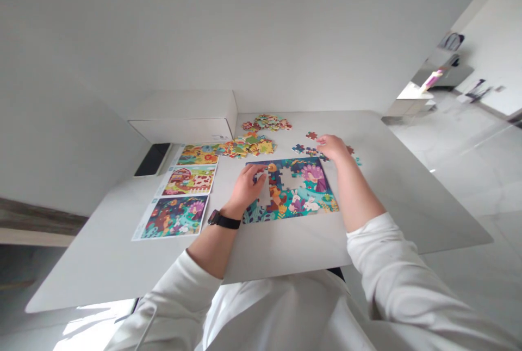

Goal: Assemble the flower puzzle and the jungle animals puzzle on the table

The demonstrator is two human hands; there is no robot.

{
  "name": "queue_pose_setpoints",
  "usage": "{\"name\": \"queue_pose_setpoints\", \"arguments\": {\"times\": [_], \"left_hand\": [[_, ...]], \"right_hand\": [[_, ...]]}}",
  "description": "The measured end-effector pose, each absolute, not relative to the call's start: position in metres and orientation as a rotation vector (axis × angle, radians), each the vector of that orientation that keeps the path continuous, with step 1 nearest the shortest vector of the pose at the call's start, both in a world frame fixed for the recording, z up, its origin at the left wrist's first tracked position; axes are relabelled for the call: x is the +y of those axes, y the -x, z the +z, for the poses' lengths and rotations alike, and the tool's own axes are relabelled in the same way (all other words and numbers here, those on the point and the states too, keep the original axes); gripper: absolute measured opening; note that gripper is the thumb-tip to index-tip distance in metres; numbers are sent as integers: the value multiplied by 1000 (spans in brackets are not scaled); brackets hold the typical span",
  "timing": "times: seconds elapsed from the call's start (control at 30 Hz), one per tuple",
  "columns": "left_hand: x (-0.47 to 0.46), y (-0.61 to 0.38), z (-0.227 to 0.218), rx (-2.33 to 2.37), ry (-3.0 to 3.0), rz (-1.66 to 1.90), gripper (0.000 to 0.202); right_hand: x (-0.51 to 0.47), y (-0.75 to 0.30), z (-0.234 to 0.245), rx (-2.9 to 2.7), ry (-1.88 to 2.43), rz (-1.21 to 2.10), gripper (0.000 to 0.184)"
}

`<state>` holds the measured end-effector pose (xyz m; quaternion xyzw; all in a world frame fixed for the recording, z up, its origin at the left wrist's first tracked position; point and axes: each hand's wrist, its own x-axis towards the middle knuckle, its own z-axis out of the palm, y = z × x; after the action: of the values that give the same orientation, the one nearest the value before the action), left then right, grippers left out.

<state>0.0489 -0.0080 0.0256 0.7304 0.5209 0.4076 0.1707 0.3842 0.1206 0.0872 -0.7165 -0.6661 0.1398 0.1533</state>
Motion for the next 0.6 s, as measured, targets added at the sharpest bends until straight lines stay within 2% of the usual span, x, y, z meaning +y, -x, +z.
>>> {"name": "queue_pose_setpoints", "arguments": {"times": [0.13, 0.4, 0.6], "left_hand": [[-6, -49, 23, 1467, -2090, 1157, 27], [-9, -49, 26, 1460, -2091, 1167, 28], [-2, -37, 50, 1429, -1936, 1389, 32]], "right_hand": [[123, -379, 65, -1998, 2220, 308, 42], [123, -378, 61, -1971, 2225, 322, 37], [126, -391, 83, -1853, 1932, 435, 19]]}}
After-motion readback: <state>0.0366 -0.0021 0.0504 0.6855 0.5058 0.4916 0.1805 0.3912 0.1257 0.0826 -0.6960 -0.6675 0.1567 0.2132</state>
